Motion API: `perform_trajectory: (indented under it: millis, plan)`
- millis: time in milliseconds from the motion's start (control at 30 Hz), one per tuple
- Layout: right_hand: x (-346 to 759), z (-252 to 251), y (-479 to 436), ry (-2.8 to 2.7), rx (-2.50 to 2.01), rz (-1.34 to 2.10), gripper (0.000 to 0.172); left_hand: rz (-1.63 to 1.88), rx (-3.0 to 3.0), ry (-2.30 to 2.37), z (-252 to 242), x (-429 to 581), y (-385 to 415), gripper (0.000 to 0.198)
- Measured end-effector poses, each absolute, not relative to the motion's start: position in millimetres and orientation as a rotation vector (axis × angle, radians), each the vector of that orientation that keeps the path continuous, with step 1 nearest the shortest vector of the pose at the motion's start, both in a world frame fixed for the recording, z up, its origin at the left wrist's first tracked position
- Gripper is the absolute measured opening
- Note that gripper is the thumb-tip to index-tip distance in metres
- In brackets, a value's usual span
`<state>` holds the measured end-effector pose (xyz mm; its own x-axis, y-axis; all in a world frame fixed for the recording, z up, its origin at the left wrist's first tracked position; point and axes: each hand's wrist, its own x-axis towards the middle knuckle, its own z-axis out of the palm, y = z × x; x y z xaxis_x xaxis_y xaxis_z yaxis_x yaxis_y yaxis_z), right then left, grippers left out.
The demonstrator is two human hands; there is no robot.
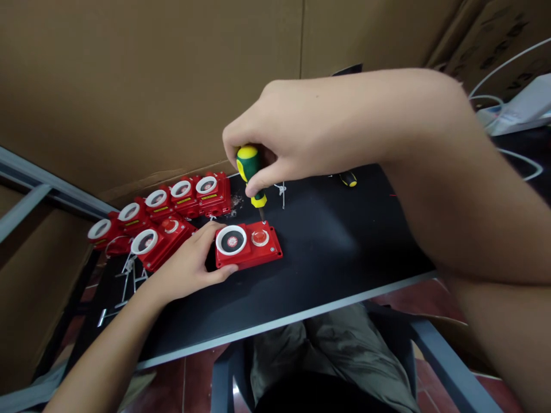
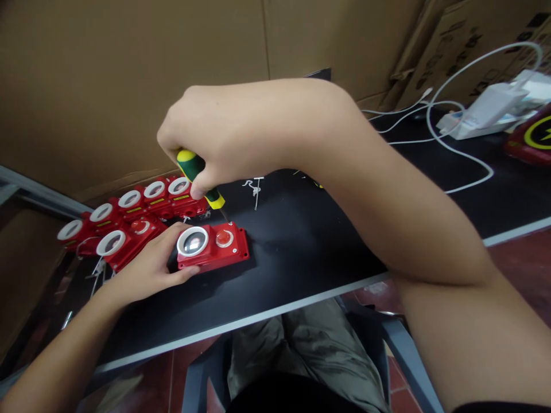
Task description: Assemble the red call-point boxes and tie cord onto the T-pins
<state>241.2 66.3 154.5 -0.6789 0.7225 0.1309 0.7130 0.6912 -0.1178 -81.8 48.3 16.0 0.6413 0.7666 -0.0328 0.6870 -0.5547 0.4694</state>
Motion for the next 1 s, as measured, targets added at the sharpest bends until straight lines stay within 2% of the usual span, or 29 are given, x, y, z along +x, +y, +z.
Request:
perform_trajectory:
  millis: [267,333,400,633,767,1000]
  plan:
    - [218.9,148.9,62.3,-2.690,-1.414,-0.287,0.071,0.238,2.409,1.158,16.0,-80.9,47.5,0.058]
    - [214.6,146.5,62.2,-2.683,-1.419,-0.295,0.077,0.243,2.409,1.162,15.5,-81.2,47.3,0.058]
    - [213.7,144.2,63.4,-2.671,-1.373,-0.232,0.074,0.246,2.409,1.163,15.3,-81.3,47.3,0.059]
    - [222.0,141.8,77.2,-2.732,-0.954,-0.024,0.033,0.237,2.430,1.149,16.8,-80.5,46.8,0.058]
    - [227.0,143.7,74.7,-2.751,-0.954,0.006,0.022,0.237,2.431,1.137,17.1,-80.6,46.8,0.058]
    - [237.6,141.2,71.1,-2.729,-1.011,0.092,0.039,0.242,2.434,1.130,15.4,-81.9,48.3,0.060]
